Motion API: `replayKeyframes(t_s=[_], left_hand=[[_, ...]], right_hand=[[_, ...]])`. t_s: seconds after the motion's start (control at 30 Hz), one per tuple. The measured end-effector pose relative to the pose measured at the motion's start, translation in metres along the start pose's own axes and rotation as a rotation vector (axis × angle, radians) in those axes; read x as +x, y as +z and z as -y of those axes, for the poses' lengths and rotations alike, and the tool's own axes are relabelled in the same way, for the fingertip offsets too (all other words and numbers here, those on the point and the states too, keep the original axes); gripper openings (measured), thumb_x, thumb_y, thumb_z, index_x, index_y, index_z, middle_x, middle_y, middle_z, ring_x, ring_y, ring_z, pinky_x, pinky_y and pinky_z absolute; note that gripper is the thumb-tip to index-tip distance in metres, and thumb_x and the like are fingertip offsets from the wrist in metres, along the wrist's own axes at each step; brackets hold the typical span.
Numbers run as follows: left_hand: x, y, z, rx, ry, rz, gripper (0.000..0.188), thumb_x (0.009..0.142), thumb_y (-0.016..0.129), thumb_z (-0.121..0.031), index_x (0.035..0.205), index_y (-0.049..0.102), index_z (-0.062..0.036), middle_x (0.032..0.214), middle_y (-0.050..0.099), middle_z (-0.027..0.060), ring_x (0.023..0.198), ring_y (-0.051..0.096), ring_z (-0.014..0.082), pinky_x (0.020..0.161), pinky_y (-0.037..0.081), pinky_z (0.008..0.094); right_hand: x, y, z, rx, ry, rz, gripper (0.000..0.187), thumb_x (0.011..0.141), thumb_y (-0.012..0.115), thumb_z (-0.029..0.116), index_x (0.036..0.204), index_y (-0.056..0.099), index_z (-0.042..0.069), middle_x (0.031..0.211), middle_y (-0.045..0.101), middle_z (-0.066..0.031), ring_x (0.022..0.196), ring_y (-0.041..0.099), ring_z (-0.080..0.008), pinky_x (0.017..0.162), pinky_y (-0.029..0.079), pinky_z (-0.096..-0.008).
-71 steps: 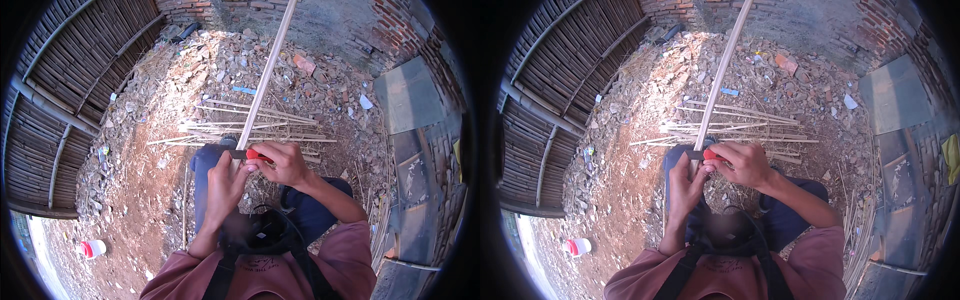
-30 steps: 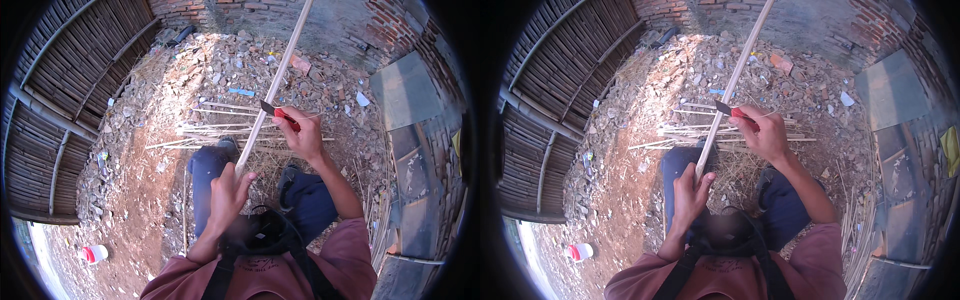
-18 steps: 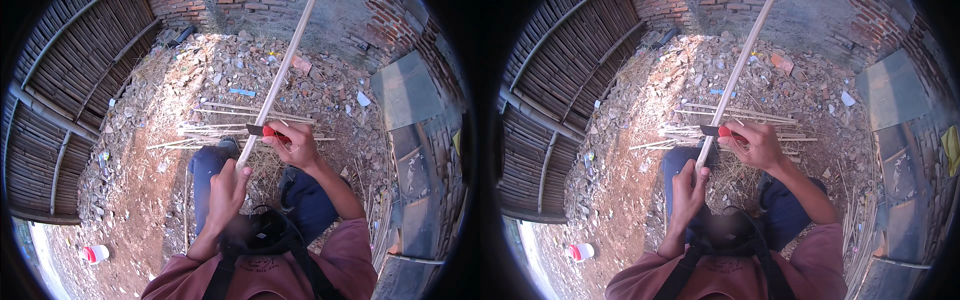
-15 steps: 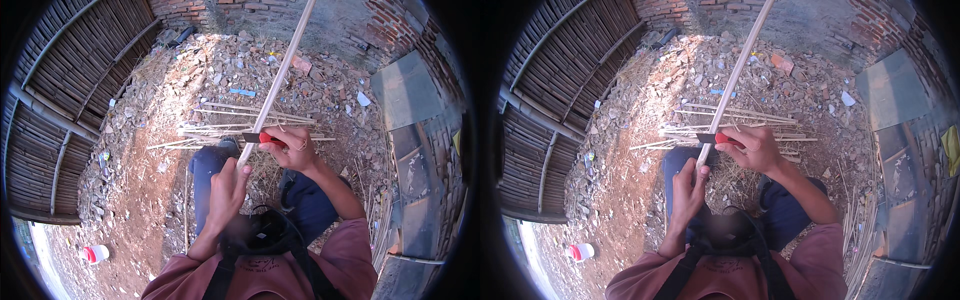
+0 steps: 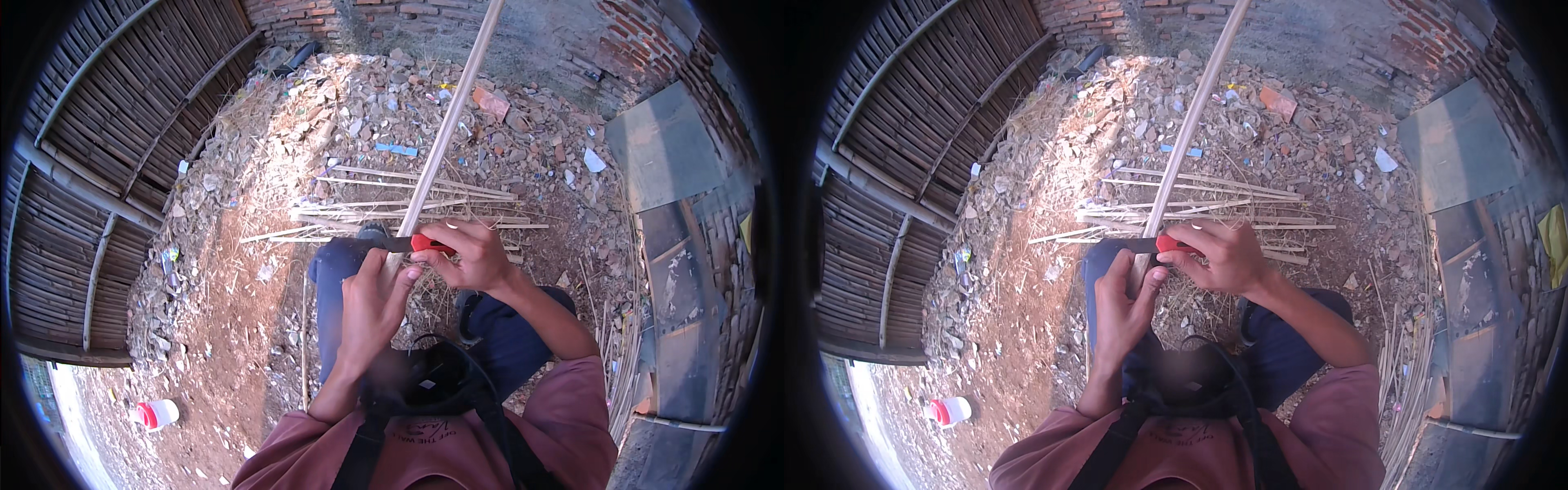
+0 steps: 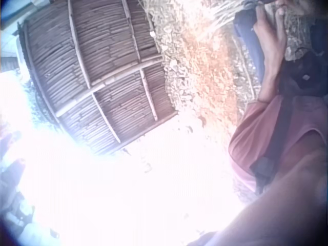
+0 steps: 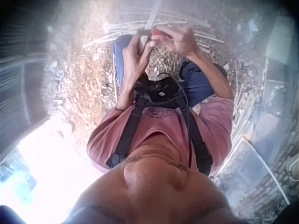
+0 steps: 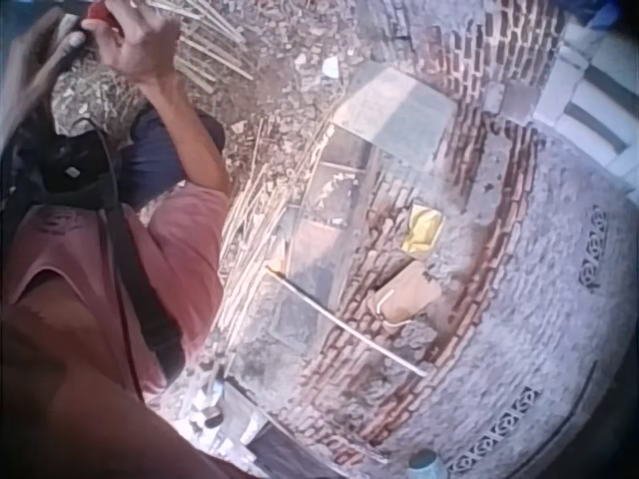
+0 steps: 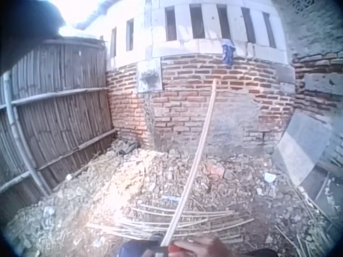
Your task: The person thins and smooths bamboo strips by shaving them with a utility knife while sitting outdoors.
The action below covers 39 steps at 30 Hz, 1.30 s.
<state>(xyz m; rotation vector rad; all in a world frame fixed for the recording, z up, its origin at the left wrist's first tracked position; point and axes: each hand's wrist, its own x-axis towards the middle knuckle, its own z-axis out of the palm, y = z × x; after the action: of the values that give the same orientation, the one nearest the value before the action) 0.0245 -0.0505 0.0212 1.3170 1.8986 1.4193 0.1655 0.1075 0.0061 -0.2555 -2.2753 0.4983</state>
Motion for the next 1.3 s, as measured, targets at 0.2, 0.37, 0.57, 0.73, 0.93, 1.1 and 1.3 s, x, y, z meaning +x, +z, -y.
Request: replayKeyframes(t_s=[0.2,0.37,0.57,0.73,0.93,1.1,1.3], left_hand=[[-0.0035,0.0024,-0.0058,-0.012,0.011,-0.042,0.029,0.104,0.074,-0.022,0.096,0.057,-0.0001,0.061,0.053,0.0070,0.056,0.046,0.0114,0.052,0.038,0.0324],[-0.0051,0.0030,-0.0074,-0.081,-0.014,-0.062,0.025,0.106,0.071,-0.022,0.098,0.060,-0.0008,0.060,0.051,0.0015,0.058,0.041,0.0048,0.050,0.032,0.0292],[-0.0059,0.0001,-0.0074,-0.034,0.005,-0.057,0.022,0.106,0.070,-0.021,0.102,0.062,-0.0005,0.061,0.054,0.0023,0.058,0.046,0.0057,0.052,0.036,0.0295],[-0.0078,0.0030,-0.0041,-0.085,-0.006,-0.063,0.025,0.108,0.067,-0.023,0.100,0.060,-0.0005,0.064,0.056,0.0043,0.059,0.047,0.0068,0.052,0.038,0.0306],[-0.0083,-0.0017,-0.0047,-0.055,-0.039,-0.029,0.028,0.110,0.064,-0.025,0.098,0.058,-0.0009,0.065,0.056,0.0048,0.060,0.048,0.0066,0.053,0.040,0.0305],[-0.0073,-0.0022,-0.0038,-0.052,-0.046,-0.024,0.027,0.110,0.063,-0.025,0.099,0.059,-0.0009,0.065,0.056,0.0051,0.061,0.047,0.0066,0.054,0.040,0.0304],[-0.0052,-0.0042,-0.0072,-0.056,-0.036,-0.012,0.026,0.110,0.063,-0.024,0.100,0.059,-0.0008,0.066,0.055,0.0050,0.062,0.047,0.0072,0.054,0.040,0.0307]], right_hand=[[0.0016,0.0016,-0.0018,-0.040,-0.067,-0.062,0.031,0.091,0.084,0.035,0.109,0.077,0.010,0.082,0.075,-0.0046,0.064,0.073,-0.0199,0.050,0.054,-0.0332],[0.0001,0.0036,-0.0058,-0.053,-0.093,-0.078,0.032,0.092,0.083,0.037,0.108,0.077,0.010,0.080,0.074,-0.0037,0.060,0.071,-0.0179,0.046,0.051,-0.0325],[0.0004,0.0044,-0.0059,-0.078,-0.094,-0.067,0.032,0.092,0.083,0.038,0.108,0.078,0.011,0.080,0.074,-0.0027,0.058,0.070,-0.0168,0.045,0.050,-0.0312],[0.0020,0.0024,-0.0031,-0.100,-0.083,-0.079,0.031,0.091,0.083,0.038,0.106,0.077,0.011,0.078,0.073,-0.0020,0.057,0.069,-0.0164,0.045,0.048,-0.0309],[0.0034,0.0032,-0.0035,-0.101,-0.089,-0.087,0.031,0.092,0.083,0.038,0.105,0.077,0.011,0.077,0.073,-0.0019,0.057,0.069,-0.0165,0.045,0.048,-0.0310],[0.0041,0.0026,-0.0017,-0.127,-0.079,-0.077,0.031,0.091,0.083,0.038,0.105,0.077,0.011,0.078,0.074,-0.0022,0.058,0.070,-0.0170,0.046,0.049,-0.0316],[0.0055,-0.0015,-0.0022,-0.135,-0.078,-0.088,0.030,0.091,0.084,0.037,0.107,0.077,0.012,0.081,0.075,-0.0019,0.062,0.071,-0.0170,0.047,0.051,-0.0319]])
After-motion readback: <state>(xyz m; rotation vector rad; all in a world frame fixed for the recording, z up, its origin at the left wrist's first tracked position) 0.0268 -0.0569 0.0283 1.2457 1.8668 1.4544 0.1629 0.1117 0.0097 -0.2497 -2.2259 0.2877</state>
